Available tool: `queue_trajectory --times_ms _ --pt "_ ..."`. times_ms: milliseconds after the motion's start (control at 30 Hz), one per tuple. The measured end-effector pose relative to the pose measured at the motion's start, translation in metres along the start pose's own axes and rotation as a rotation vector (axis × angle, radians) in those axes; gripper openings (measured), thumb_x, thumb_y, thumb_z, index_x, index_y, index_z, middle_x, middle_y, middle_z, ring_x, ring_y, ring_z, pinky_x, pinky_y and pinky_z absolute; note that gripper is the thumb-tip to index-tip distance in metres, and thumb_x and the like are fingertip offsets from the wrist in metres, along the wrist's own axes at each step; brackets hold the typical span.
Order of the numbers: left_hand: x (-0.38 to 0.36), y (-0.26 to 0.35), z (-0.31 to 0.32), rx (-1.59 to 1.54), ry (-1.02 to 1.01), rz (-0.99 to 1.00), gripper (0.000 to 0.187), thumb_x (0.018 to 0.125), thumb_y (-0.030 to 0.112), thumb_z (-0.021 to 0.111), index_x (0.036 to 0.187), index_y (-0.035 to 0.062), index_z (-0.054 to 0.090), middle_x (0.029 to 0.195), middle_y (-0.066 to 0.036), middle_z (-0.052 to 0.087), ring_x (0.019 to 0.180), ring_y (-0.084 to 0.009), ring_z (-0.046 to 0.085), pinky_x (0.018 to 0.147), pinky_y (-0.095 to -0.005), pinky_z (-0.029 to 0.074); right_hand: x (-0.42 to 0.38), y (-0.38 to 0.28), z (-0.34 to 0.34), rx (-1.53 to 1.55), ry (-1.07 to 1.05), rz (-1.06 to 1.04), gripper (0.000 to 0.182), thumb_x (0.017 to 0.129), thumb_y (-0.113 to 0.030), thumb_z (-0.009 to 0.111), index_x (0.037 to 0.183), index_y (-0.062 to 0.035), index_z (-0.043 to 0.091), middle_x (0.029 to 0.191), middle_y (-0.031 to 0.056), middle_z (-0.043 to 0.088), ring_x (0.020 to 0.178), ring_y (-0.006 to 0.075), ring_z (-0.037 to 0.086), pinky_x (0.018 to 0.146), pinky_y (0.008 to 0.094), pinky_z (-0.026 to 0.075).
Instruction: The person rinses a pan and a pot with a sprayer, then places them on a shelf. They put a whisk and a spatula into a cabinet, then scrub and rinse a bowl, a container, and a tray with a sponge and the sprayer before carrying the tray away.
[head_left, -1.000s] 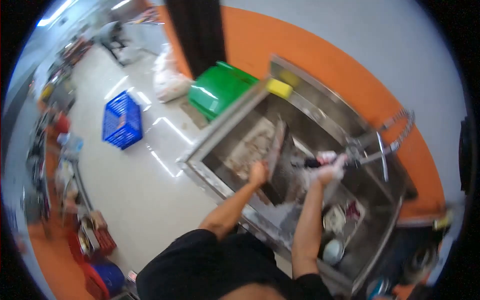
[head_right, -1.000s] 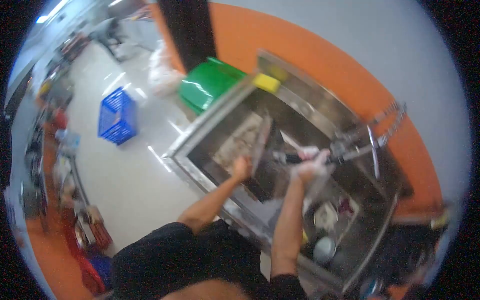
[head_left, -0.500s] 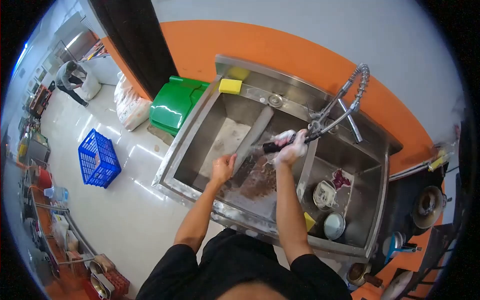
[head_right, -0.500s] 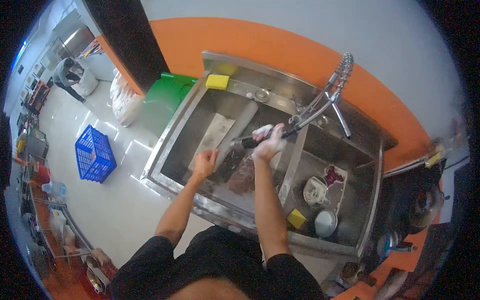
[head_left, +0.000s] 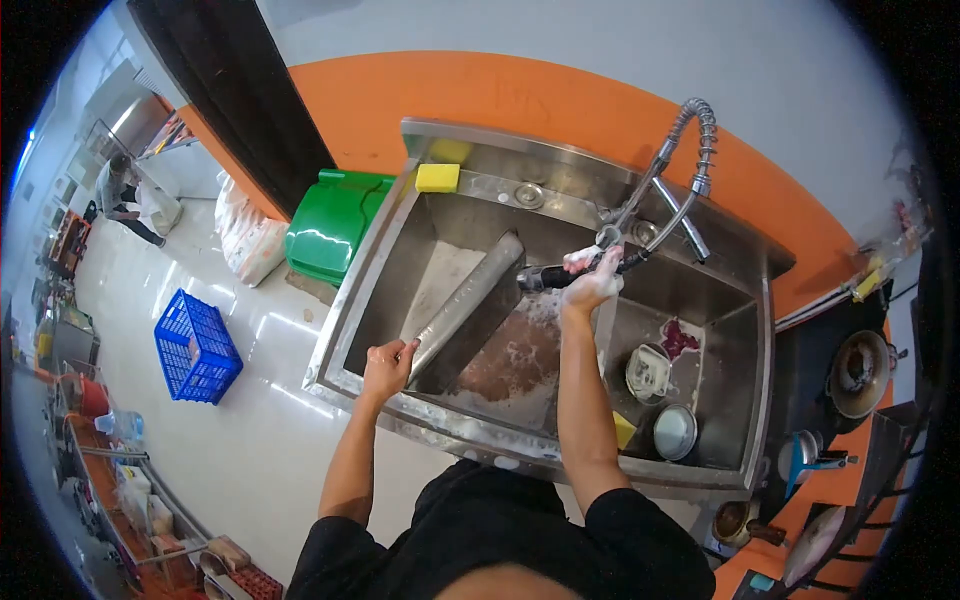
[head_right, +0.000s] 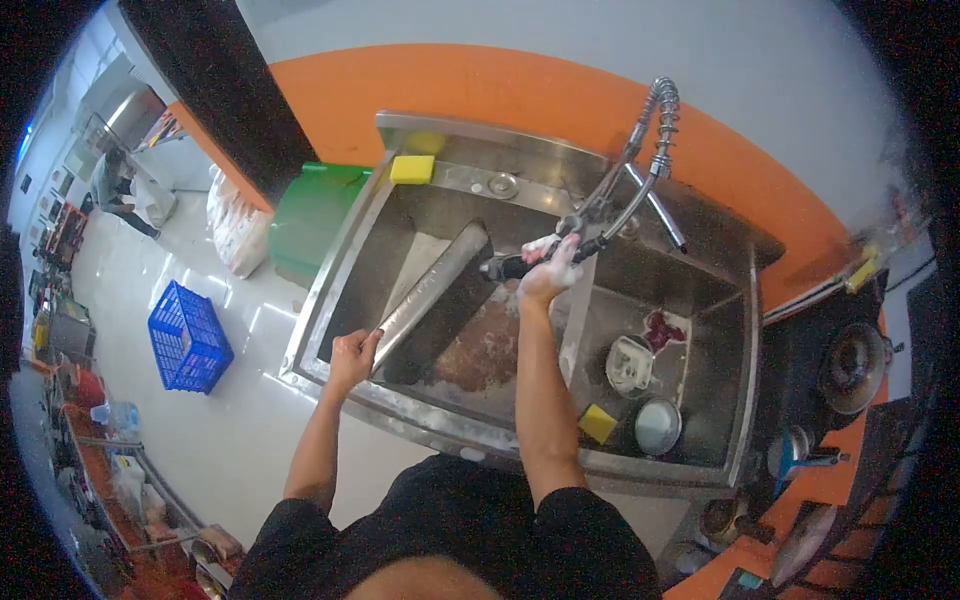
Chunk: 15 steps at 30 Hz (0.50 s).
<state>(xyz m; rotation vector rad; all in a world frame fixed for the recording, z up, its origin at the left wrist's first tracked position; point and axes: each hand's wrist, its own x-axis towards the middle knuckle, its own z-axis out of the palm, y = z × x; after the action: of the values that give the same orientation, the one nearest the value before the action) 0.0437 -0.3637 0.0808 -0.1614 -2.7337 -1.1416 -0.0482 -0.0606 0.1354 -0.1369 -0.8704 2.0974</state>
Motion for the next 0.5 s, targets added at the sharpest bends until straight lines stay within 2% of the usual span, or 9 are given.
queue_trajectory --times_ms 33,67,133,200,233,300,367,433,500 --pt "0.003 -0.003 0.002 -0.001 0.016 0.037 0.045 0.085 0.028 0.061 0.053 -0.0024 0.048 0.045 -0.020 0.039 0.038 -0.0300 0.034 0.041 -0.0384 0.030 -0.006 -0.004 0.004 0.050 -0.018 0.091 0.046 0.094 -0.036 0.044 0.058 -0.0067 0.038 0.048 0.0057 0.040 0.043 0.0180 0.042 0.044 0.0321 0.037" --pt "0.005 -0.006 0.004 -0.004 0.032 0.074 0.046 0.085 0.028 0.060 0.053 -0.0023 0.048 0.045 -0.020 0.039 0.038 -0.0294 0.034 0.041 -0.0385 0.030 -0.011 -0.005 0.007 0.050 -0.020 0.093 0.046 0.094 -0.036 0.044 0.058 -0.0067 0.038 0.048 0.0057 0.040 0.043 0.0180 0.042 0.044 0.0321 0.037" --pt "0.009 -0.005 0.011 -0.031 0.029 0.043 0.046 0.085 0.029 0.060 0.053 -0.0023 0.048 0.046 -0.020 0.040 0.037 -0.0291 0.034 0.041 -0.0389 0.030 -0.022 -0.006 0.010 0.152 -0.090 0.206 0.048 0.094 -0.037 0.043 0.058 -0.0071 0.037 0.048 0.0054 0.038 0.042 0.0178 0.041 0.043 0.0324 0.036" --pt "0.013 0.003 0.013 0.012 -0.008 0.016 0.042 0.085 0.030 0.058 0.058 -0.0020 0.052 0.049 -0.022 0.044 0.047 -0.0410 0.046 0.048 -0.0437 0.036 -0.024 -0.006 0.008 0.142 -0.082 0.217 0.047 0.094 -0.037 0.042 0.058 -0.0067 0.038 0.047 0.0045 0.037 0.041 0.0170 0.039 0.042 0.0313 0.035" --pt "0.014 0.002 0.016 0.012 -0.022 -0.013 0.041 0.085 0.029 0.058 0.059 -0.0019 0.054 0.051 -0.022 0.046 0.049 -0.0412 0.048 0.048 -0.0436 0.037 -0.021 -0.005 0.003 0.021 -0.034 0.168 0.048 0.094 -0.037 0.042 0.058 -0.0066 0.038 0.047 0.0044 0.037 0.041 0.0167 0.039 0.041 0.0308 0.034" --pt "0.012 -0.003 0.021 0.022 -0.011 0.008 0.041 0.085 0.030 0.058 0.058 -0.0007 0.054 0.051 -0.022 0.048 0.050 -0.0403 0.051 0.049 -0.0433 0.039 -0.015 0.001 -0.011 -0.136 0.017 0.111 0.049 0.094 -0.036 0.043 0.056 -0.0063 0.038 0.047 0.0043 0.037 0.041 0.0159 0.039 0.040 0.0295 0.033" --pt "0.015 -0.005 0.025 0.031 0.007 0.021 0.041 0.085 0.030 0.059 0.057 0.0004 0.055 0.052 -0.021 0.050 0.051 -0.0394 0.053 0.049 -0.0430 0.042 -0.014 -0.002 -0.014 -0.061 -0.030 0.188 0.050 0.093 -0.038 0.045 0.055 -0.0075 0.036 0.047 0.0047 0.038 0.041 0.0160 0.039 0.041 0.0301 0.033" --pt "0.014 -0.006 0.031 0.258 -0.010 0.268 0.034 0.084 0.032 0.059 0.064 0.0041 0.060 0.052 -0.017 0.053 0.052 -0.0336 0.058 0.050 -0.0408 0.046 -0.024 -0.003 -0.009 -0.024 -0.074 0.250 0.050 0.093 -0.039 0.045 0.055 -0.0081 0.036 0.047 0.0047 0.038 0.041 0.0161 0.039 0.041 0.0300 0.034" --pt "0.019 0.002 0.036 0.460 -0.227 0.309 0.023 0.080 0.030 0.062 0.073 0.0080 0.064 0.061 -0.014 0.061 0.059 -0.0314 0.062 0.055 -0.0414 0.050 -0.036 -0.006 0.013 0.103 -0.060 0.490 0.049 0.092 -0.040 0.046 0.055 -0.0094 0.036 0.049 0.0049 0.039 0.042 0.0167 0.039 0.043 0.0298 0.034"
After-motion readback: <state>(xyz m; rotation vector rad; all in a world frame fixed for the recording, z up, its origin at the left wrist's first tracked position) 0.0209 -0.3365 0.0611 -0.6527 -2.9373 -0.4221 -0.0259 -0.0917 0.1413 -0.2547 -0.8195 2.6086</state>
